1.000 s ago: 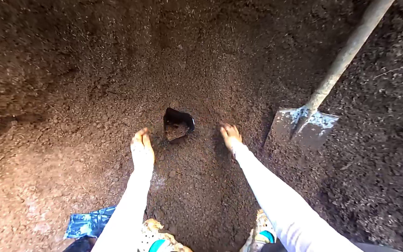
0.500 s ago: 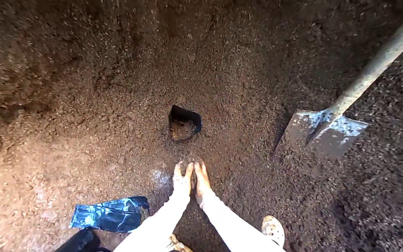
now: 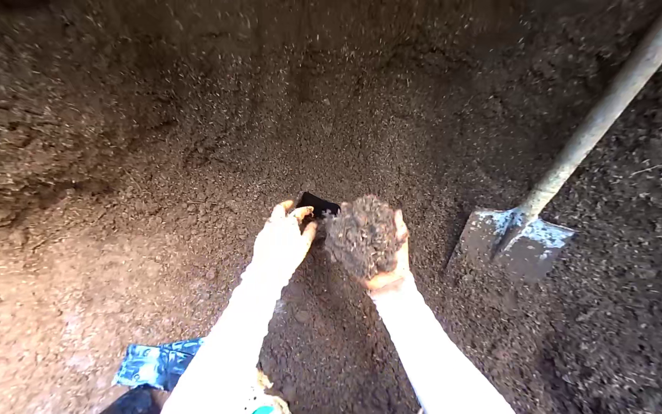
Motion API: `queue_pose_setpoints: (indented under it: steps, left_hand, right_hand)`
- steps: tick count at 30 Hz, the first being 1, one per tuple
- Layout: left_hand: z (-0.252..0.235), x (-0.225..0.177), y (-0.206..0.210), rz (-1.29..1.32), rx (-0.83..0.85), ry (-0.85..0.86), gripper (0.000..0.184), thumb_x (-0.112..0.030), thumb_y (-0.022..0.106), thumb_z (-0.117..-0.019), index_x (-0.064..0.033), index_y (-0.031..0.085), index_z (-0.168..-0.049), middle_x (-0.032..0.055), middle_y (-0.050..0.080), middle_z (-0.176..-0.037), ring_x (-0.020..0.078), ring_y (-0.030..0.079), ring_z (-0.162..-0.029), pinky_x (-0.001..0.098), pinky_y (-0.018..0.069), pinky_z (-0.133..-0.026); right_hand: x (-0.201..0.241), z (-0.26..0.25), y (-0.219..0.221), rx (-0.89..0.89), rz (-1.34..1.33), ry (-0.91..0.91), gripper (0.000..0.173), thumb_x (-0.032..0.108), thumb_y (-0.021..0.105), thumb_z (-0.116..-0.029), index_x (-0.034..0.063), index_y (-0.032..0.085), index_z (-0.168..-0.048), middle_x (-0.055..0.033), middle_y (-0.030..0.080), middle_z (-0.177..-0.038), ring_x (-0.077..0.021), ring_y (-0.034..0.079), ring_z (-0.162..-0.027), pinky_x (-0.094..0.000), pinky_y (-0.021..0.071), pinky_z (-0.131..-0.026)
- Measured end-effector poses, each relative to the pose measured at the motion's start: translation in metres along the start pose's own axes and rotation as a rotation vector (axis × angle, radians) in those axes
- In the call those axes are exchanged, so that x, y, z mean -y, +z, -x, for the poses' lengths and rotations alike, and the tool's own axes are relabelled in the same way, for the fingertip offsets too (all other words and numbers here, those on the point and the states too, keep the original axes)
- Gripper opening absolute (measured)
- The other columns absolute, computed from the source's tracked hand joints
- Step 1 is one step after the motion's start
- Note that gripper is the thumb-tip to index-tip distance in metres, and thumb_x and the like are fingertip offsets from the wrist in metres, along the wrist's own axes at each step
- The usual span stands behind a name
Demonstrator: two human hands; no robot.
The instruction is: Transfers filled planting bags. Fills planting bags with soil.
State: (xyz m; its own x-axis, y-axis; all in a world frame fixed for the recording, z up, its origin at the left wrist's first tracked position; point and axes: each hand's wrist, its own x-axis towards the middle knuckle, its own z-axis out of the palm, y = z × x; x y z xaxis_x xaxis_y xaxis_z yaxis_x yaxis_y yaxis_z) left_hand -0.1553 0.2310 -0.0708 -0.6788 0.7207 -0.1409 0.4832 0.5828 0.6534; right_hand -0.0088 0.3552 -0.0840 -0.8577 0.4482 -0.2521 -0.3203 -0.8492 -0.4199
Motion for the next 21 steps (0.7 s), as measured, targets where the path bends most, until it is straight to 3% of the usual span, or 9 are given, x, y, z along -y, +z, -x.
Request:
queue_pose_setpoints:
  steps: [2,4,6,9,12,14,16,20,21]
  left_hand:
    - [-0.012,-0.004,-0.004,0.107,0.132,-0.036,0.056,-0.007,0.066,-0.0963,-0.0076,0.052,-0.150,0.0202,0.050,-0.153,0.0359,0.053,-0.138,0.0544,0.0427,-0.113]
    - [-0.008,-0.012,-0.007,0.185,0.129,-0.035,0.066,0.003,0.065,-0.0921,-0.0072,0.045,-0.154,0.0138,0.048,-0.158,0.0295,0.052,-0.141,0.0502,0.0410,-0.117]
    - [-0.004,-0.015,-0.007,0.180,0.132,-0.045,0.068,0.002,0.065,-0.0924,-0.0070,0.042,-0.156,0.0127,0.046,-0.159,0.0281,0.053,-0.139,0.0491,0.0422,-0.115]
    - [-0.003,-0.022,-0.009,0.115,0.172,-0.103,0.049,-0.002,0.068,-0.0928,0.0036,0.054,-0.140,0.0239,0.057,-0.142,0.0370,0.058,-0.130,0.0542,0.0449,-0.110]
    - [-0.006,-0.018,-0.007,0.103,0.165,-0.093,0.059,-0.005,0.076,-0.0892,0.0045,0.052,-0.142,0.0243,0.055,-0.145,0.0366,0.055,-0.134,0.0536,0.0432,-0.113]
    - [-0.010,-0.015,-0.008,0.123,0.150,-0.081,0.067,-0.006,0.078,-0.0881,0.0003,0.048,-0.148,0.0221,0.055,-0.146,0.0356,0.054,-0.135,0.0543,0.0426,-0.113]
    - [-0.013,-0.015,-0.011,0.143,0.138,-0.068,0.073,-0.005,0.078,-0.0883,-0.0054,0.045,-0.153,0.0165,0.049,-0.155,0.0325,0.051,-0.140,0.0539,0.0417,-0.115]
    - [-0.015,-0.005,-0.010,0.154,0.122,0.008,0.078,-0.006,0.078,-0.0887,-0.0075,0.041,-0.157,0.0124,0.039,-0.164,0.0280,0.046,-0.146,0.0494,0.0383,-0.119]
    - [-0.015,0.000,-0.010,0.156,0.119,0.026,0.074,-0.008,0.076,-0.0909,-0.0078,0.043,-0.156,0.0119,0.039,-0.163,0.0268,0.047,-0.145,0.0481,0.0388,-0.119]
  right_hand:
    - [0.001,-0.019,0.017,0.046,0.033,-0.037,0.061,0.071,0.050,-0.0932,0.0209,0.067,-0.123,-0.0070,0.074,-0.110,-0.0230,0.073,-0.097,-0.0444,0.0627,-0.079]
    - [-0.002,-0.033,0.029,-0.013,0.090,-0.060,0.059,0.069,0.043,-0.0978,0.0202,0.066,-0.122,-0.0061,0.074,-0.106,-0.0209,0.073,-0.093,-0.0414,0.0632,-0.076]
    - [-0.009,-0.041,0.031,-0.123,0.224,-0.119,0.050,0.060,0.041,-0.1026,0.0215,0.063,-0.125,-0.0043,0.073,-0.102,-0.0176,0.072,-0.088,-0.0378,0.0624,-0.072]
    - [-0.022,-0.045,0.028,-0.253,0.540,-0.273,0.042,0.032,0.051,-0.1055,0.0180,0.048,-0.145,-0.0045,0.067,-0.116,-0.0145,0.067,-0.099,-0.0354,0.0587,-0.083]
    - [-0.029,-0.043,0.034,-0.280,0.885,-0.351,0.038,0.017,0.057,-0.1028,0.0105,0.054,-0.140,-0.0064,0.063,-0.129,-0.0138,0.063,-0.109,-0.0350,0.0548,-0.091]
    - [-0.022,-0.041,0.038,-0.193,1.116,-0.349,0.034,0.014,0.056,-0.1023,0.0080,0.059,-0.135,-0.0062,0.058,-0.142,-0.0141,0.057,-0.126,-0.0371,0.0491,-0.103]
    - [-0.010,-0.043,0.045,-0.101,1.264,-0.286,0.032,0.015,0.053,-0.1036,0.0068,0.062,-0.133,-0.0085,0.054,-0.148,-0.0167,0.050,-0.136,-0.0396,0.0443,-0.110]
    - [0.023,-0.058,0.040,-0.167,1.521,-0.239,0.035,0.020,0.039,-0.1100,0.0089,0.062,-0.134,-0.0107,0.058,-0.143,-0.0237,0.061,-0.126,-0.0467,0.0545,-0.099]
    - [0.029,-0.070,0.023,-0.209,1.623,-0.248,0.037,0.018,0.035,-0.1111,0.0091,0.061,-0.136,-0.0122,0.058,-0.142,-0.0259,0.060,-0.127,-0.0490,0.0522,-0.102]
